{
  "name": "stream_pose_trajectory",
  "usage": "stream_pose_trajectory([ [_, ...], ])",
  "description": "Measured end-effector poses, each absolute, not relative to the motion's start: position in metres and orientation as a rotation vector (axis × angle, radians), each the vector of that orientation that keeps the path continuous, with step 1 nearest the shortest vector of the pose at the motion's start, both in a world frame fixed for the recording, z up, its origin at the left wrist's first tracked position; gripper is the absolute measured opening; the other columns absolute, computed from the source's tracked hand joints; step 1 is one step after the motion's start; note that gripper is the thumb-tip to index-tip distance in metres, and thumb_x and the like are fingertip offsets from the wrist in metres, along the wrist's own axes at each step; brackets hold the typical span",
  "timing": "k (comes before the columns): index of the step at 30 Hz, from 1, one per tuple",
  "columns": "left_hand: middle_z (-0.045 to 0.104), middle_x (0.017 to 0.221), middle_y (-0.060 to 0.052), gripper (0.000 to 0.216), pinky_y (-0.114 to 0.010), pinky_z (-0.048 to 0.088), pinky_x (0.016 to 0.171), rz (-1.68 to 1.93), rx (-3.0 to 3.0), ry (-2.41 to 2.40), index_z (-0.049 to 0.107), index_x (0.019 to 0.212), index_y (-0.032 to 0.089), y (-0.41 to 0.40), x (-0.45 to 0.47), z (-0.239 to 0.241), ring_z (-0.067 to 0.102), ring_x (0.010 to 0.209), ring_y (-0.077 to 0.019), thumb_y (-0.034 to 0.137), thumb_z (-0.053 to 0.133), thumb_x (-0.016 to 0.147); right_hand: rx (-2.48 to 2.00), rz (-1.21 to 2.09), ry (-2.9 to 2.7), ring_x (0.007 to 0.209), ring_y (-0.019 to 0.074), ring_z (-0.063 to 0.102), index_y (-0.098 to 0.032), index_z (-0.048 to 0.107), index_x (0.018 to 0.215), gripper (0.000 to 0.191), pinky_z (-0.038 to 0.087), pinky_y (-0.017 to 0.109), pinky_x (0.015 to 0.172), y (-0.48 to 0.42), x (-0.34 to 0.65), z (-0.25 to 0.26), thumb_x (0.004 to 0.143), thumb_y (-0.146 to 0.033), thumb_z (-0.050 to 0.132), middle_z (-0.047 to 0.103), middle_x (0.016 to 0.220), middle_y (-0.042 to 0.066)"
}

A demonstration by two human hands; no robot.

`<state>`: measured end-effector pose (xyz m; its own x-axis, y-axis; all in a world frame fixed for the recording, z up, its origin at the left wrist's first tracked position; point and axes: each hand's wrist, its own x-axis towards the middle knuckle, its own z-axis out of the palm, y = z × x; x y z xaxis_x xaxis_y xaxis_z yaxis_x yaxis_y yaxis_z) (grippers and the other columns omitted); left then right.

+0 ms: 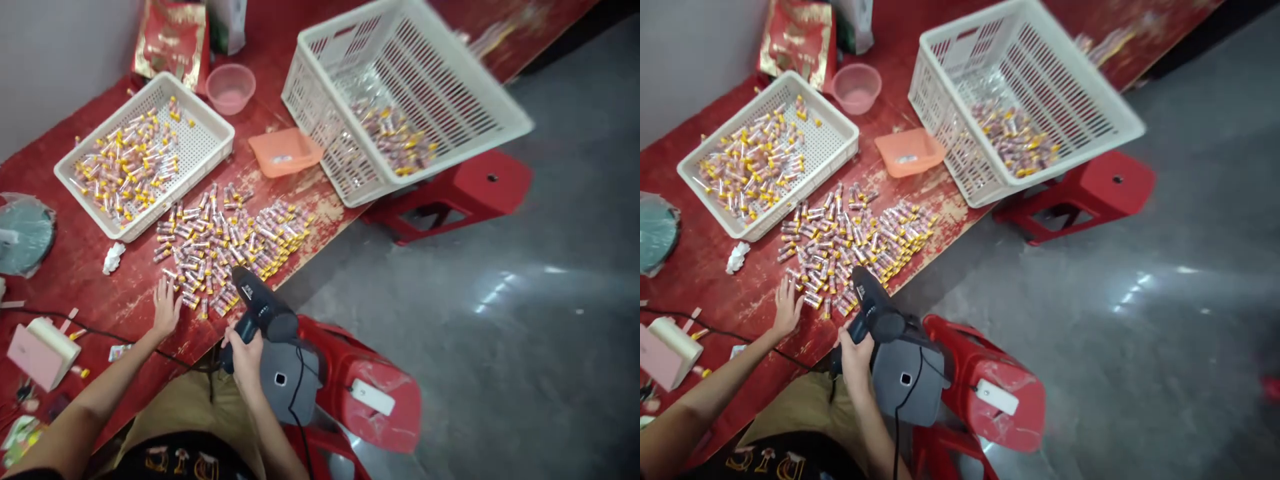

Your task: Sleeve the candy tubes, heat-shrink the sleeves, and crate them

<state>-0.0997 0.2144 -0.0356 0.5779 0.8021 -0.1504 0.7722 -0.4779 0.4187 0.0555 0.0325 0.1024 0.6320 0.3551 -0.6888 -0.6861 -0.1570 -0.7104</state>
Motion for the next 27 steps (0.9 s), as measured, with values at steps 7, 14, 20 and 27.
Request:
stream_pose_trajectory([
  [7,0.021,0.169,-0.026,0.07,-0.06,0.019,0.125,0.149,2.265,1.567,0.029,0.161,0.007,0.226,-0.071,-0.032,0.015,0.16,-0.0333,0.047,0.029,0.103,-1.399,1.039,0.229,0.044,0.0107,0.05,-0.02,0.058,0.072,0.019,0.045,0.024,0.047,0.039,0.054,0.115,0.061,-0.029,0.07,0.059,0.057,-0.005],
  [14,0.045,0.162,-0.008,0.064,-0.058,0.018,0.128,0.155,2.596,0.983,0.048,0.155,0.034,0.225,-0.062,-0.069,0.025,0.158,-0.0325,0.05,0.043,0.093,-1.397,0.874,0.346,0.04,0.0102,0.045,-0.022,0.056,0.073,0.019,0.043,0.025,0.043,0.059,0.058,0.105,0.056,-0.025,0.064,0.054,0.051,-0.007],
  [20,0.04,0.164,-0.015,0.067,-0.061,0.017,0.126,0.344,2.579,1.043,0.048,0.155,0.021,0.249,-0.03,-0.059,0.023,0.158,-0.0349,0.049,0.034,0.095,-1.354,0.904,0.327,0.04,0.009,0.045,-0.021,0.056,0.075,0.022,0.043,0.023,0.041,0.042,0.055,0.112,0.055,-0.024,0.065,0.055,0.055,-0.008],
  [27,0.021,0.167,-0.032,0.079,-0.068,0.016,0.122,0.48,2.038,2.003,0.033,0.159,0.001,0.236,-0.108,-0.049,0.014,0.158,-0.0433,0.051,0.024,0.098,-1.3,0.962,0.341,0.044,0.0082,0.048,-0.023,0.058,0.105,0.048,0.043,0.023,0.042,0.003,0.018,0.13,0.06,-0.031,0.076,0.06,0.071,-0.007],
])
